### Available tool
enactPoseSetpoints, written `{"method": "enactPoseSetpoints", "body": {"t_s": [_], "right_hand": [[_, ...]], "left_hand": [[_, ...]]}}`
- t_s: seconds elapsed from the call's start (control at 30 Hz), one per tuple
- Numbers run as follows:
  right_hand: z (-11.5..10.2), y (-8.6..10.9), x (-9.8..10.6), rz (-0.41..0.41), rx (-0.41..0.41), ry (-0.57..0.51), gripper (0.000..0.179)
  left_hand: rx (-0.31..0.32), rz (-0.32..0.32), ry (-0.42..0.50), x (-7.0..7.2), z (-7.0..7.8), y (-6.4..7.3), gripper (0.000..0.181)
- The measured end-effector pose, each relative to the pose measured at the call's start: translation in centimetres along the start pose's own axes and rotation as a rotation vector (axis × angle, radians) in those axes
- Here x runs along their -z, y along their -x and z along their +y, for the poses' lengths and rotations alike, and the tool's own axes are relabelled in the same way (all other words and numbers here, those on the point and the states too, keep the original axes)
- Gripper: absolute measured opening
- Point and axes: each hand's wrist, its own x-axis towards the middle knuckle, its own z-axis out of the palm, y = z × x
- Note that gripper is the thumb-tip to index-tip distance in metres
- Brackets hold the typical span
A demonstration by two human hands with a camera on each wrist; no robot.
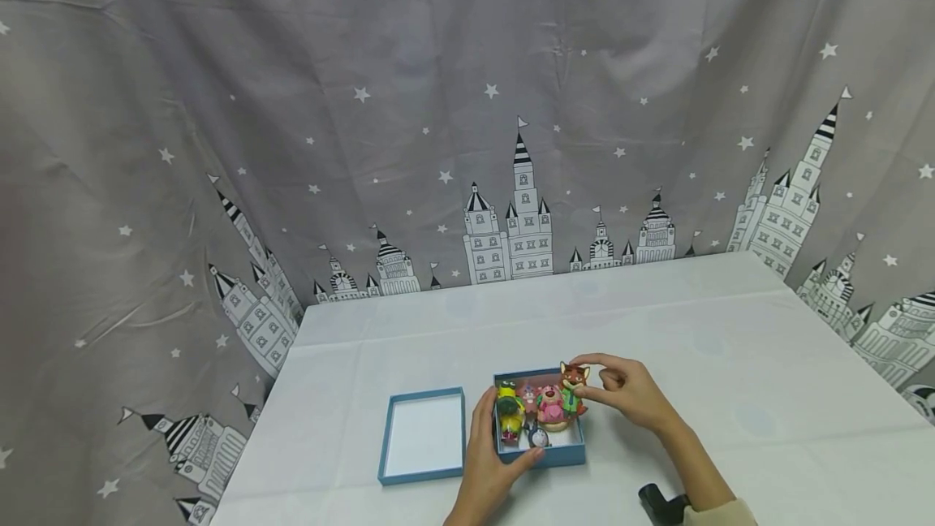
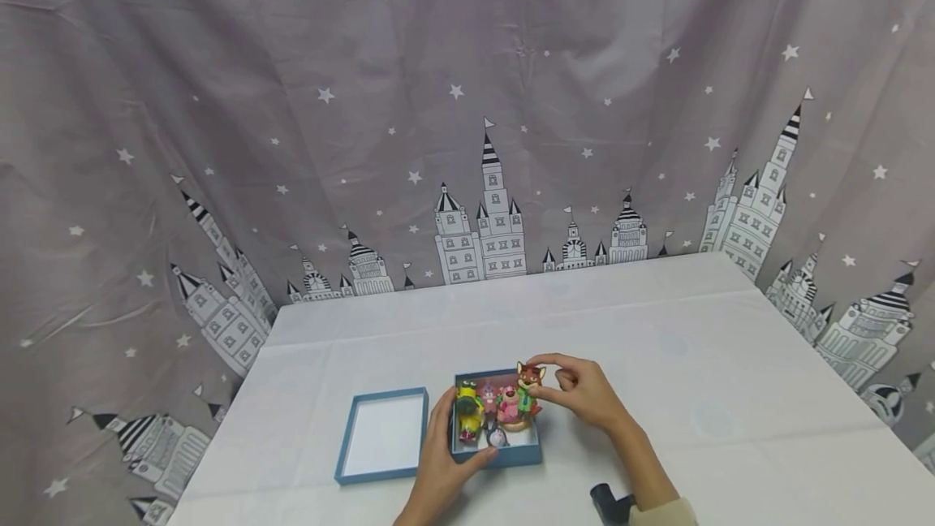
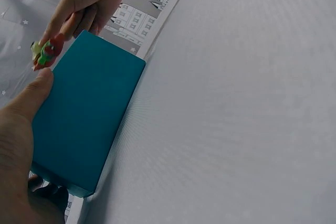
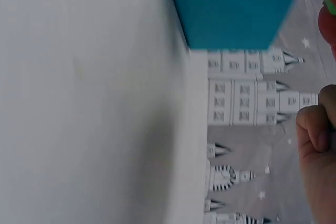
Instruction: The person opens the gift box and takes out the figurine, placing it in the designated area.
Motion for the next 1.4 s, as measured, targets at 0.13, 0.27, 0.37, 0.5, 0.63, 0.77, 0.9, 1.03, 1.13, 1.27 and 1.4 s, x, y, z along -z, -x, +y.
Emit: {"method": "enactPoseSetpoints", "body": {"t_s": [0.13,0.27,0.37,0.5,0.63,0.77,0.9,1.03,1.13,1.27,1.4], "right_hand": [[-0.2,0.2,2.2,0.013,-0.051,0.036,0.039],[2.4,0.2,4.4,0.026,-0.093,0.120,0.039],[3.9,0.1,5.7,0.016,-0.116,0.173,0.039],[5.4,0.1,6.6,-0.037,-0.136,0.188,0.039],[6.7,0.1,7.0,-0.096,-0.164,0.167,0.038],[7.5,0.0,7.0,-0.119,-0.166,0.158,0.037],[8.5,0.0,6.8,-0.136,-0.183,0.172,0.038],[9.2,0.2,6.4,-0.155,-0.216,0.193,0.041],[9.5,0.4,6.2,-0.154,-0.216,0.204,0.041],[9.6,0.5,5.9,-0.143,-0.214,0.213,0.040],[9.5,0.6,5.6,-0.155,-0.207,0.231,0.041]], "left_hand": [[0.034,-0.001,0.005,0.0,0.1,0.1,0.102],[0.044,-0.004,0.012,0.0,0.1,0.2,0.102],[0.042,-0.005,0.016,0.0,0.0,0.2,0.102],[0.040,-0.004,0.020,-0.2,-0.2,0.2,0.102],[0.041,-0.007,0.022,-0.3,-0.3,0.2,0.102],[0.042,-0.002,0.021,-0.2,-0.3,0.1,0.102],[0.043,0.008,0.016,-0.1,-0.3,0.1,0.102],[0.044,0.005,0.010,-0.2,-0.4,0.1,0.102],[0.046,0.001,0.012,-0.2,-0.4,0.1,0.102],[0.048,0.002,0.017,-0.2,-0.3,0.0,0.102],[0.047,0.002,0.017,-0.1,-0.2,0.0,0.102]]}}
